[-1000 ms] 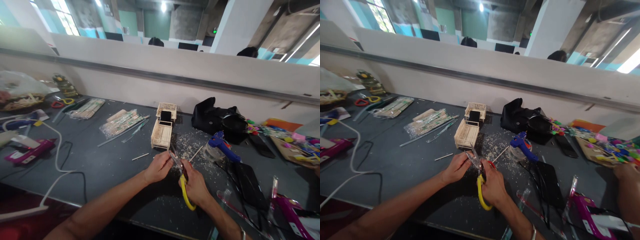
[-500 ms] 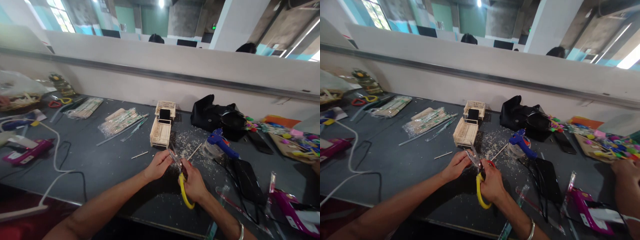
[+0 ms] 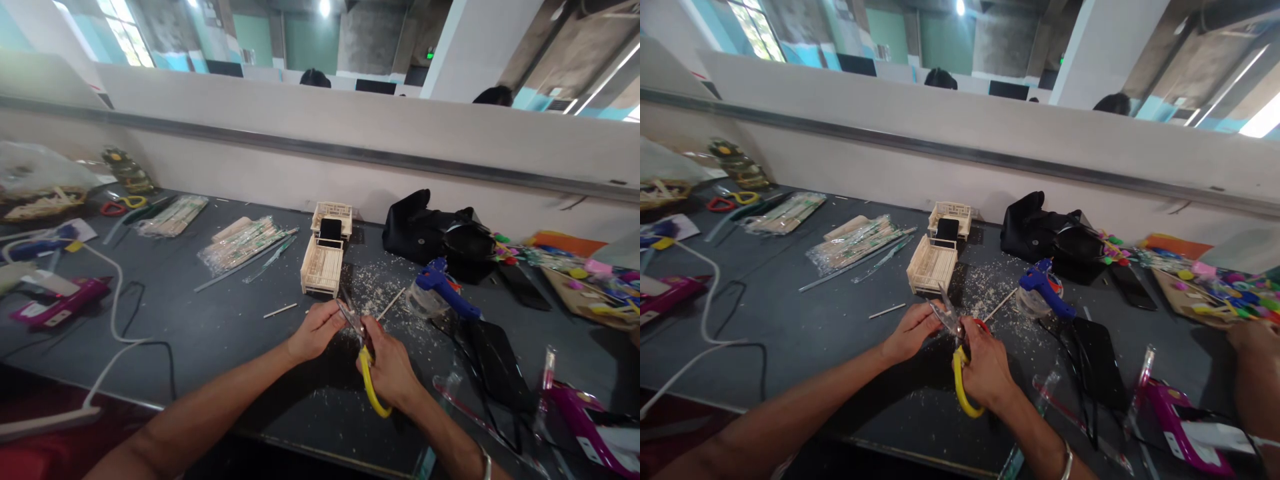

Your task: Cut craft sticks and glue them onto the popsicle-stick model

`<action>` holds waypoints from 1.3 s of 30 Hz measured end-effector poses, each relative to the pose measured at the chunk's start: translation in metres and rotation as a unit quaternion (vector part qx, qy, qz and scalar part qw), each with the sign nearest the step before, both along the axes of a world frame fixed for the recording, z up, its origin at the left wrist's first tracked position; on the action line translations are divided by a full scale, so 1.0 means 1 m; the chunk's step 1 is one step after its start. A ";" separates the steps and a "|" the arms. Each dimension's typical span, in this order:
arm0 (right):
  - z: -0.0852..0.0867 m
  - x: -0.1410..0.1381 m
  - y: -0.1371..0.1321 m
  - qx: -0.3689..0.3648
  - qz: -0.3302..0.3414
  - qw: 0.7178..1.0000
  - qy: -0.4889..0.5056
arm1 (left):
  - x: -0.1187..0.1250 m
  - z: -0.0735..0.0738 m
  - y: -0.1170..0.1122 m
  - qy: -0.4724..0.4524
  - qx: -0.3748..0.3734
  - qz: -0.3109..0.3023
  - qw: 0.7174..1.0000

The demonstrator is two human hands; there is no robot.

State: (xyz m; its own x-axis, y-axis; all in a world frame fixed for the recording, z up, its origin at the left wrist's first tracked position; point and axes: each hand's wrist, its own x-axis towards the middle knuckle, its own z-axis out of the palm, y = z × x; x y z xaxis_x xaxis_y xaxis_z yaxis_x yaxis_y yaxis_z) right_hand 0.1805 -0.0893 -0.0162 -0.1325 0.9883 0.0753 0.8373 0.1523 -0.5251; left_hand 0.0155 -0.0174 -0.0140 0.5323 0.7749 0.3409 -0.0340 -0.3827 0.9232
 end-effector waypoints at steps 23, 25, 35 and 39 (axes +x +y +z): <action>0.004 -0.002 -0.003 0.010 0.021 0.989 0.143 | 0.006 -0.001 0.001 -0.135 -0.184 -0.067 0.971; 0.005 -0.002 -0.003 -0.003 0.021 0.988 0.156 | 0.005 0.001 0.004 -0.164 -0.192 -0.076 0.965; 0.013 0.009 0.000 -0.057 0.142 0.975 0.159 | -0.005 0.004 0.018 -0.141 -0.180 -0.242 0.943; 0.017 0.011 0.001 -0.080 0.146 0.973 0.162 | -0.007 0.010 0.019 -0.123 -0.163 -0.246 0.947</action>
